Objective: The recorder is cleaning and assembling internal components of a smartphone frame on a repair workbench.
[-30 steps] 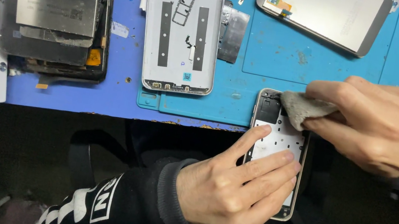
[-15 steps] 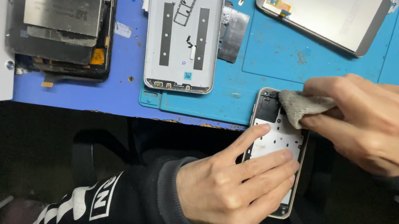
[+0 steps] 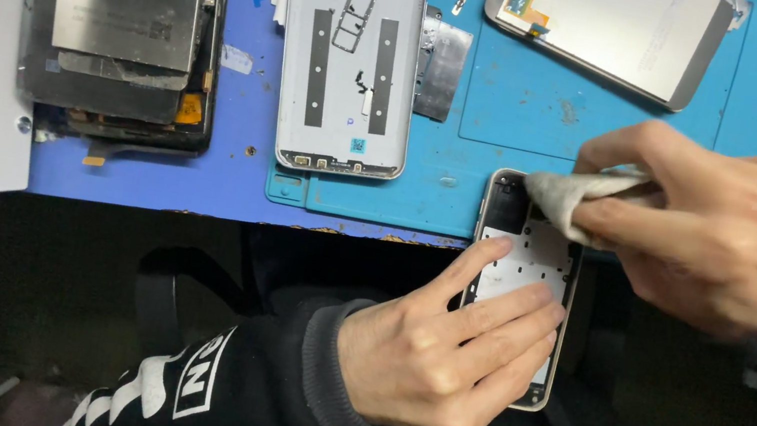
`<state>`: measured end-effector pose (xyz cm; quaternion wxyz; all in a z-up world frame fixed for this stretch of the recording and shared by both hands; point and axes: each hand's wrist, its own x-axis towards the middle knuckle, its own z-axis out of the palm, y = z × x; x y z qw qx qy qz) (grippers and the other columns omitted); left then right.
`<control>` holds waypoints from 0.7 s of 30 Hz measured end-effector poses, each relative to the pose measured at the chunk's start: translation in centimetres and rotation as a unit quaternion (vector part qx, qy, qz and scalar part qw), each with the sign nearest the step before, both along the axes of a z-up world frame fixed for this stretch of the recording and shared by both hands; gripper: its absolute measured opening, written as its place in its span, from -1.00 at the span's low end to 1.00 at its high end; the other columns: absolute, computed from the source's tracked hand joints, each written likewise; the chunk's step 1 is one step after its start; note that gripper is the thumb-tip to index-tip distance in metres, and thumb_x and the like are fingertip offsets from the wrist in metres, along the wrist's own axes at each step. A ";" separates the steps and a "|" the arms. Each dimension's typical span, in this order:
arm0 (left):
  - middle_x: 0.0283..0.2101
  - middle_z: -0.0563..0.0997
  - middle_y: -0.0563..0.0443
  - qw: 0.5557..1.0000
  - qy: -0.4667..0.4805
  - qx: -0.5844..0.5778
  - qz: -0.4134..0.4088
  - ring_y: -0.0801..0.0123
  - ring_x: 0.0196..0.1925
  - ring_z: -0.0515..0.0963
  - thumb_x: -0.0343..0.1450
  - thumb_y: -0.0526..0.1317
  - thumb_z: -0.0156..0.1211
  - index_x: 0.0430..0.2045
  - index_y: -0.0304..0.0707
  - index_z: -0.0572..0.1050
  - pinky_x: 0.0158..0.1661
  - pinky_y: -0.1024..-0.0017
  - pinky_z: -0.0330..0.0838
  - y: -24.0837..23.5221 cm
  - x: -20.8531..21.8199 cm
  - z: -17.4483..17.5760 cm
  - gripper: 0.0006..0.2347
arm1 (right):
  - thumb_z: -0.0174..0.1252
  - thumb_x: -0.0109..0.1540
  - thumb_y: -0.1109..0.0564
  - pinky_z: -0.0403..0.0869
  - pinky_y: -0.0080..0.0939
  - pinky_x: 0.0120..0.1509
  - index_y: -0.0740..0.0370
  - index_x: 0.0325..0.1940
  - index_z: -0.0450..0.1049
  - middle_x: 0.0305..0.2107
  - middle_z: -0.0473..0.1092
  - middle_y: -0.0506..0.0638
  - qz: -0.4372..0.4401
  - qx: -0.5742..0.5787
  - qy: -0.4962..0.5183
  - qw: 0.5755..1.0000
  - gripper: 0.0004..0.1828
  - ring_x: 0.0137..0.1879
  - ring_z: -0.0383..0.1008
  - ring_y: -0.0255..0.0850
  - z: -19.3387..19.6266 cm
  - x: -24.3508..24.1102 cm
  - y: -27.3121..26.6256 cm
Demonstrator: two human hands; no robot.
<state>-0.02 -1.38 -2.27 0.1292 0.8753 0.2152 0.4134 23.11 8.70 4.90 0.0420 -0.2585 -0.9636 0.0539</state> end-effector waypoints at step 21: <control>0.03 0.66 -0.23 0.998 0.016 0.053 -0.018 0.09 0.22 0.66 0.50 -0.30 0.17 -0.04 -0.44 0.57 0.35 -0.28 0.39 0.1 -1.3 0.9 -0.78 | 0.37 0.06 -0.07 0.49 0.11 -0.33 0.13 -0.20 0.58 -0.40 0.51 0.06 -0.157 -0.149 -0.051 0.975 -0.67 -0.33 0.52 0.14 2.2 -5.3 3.2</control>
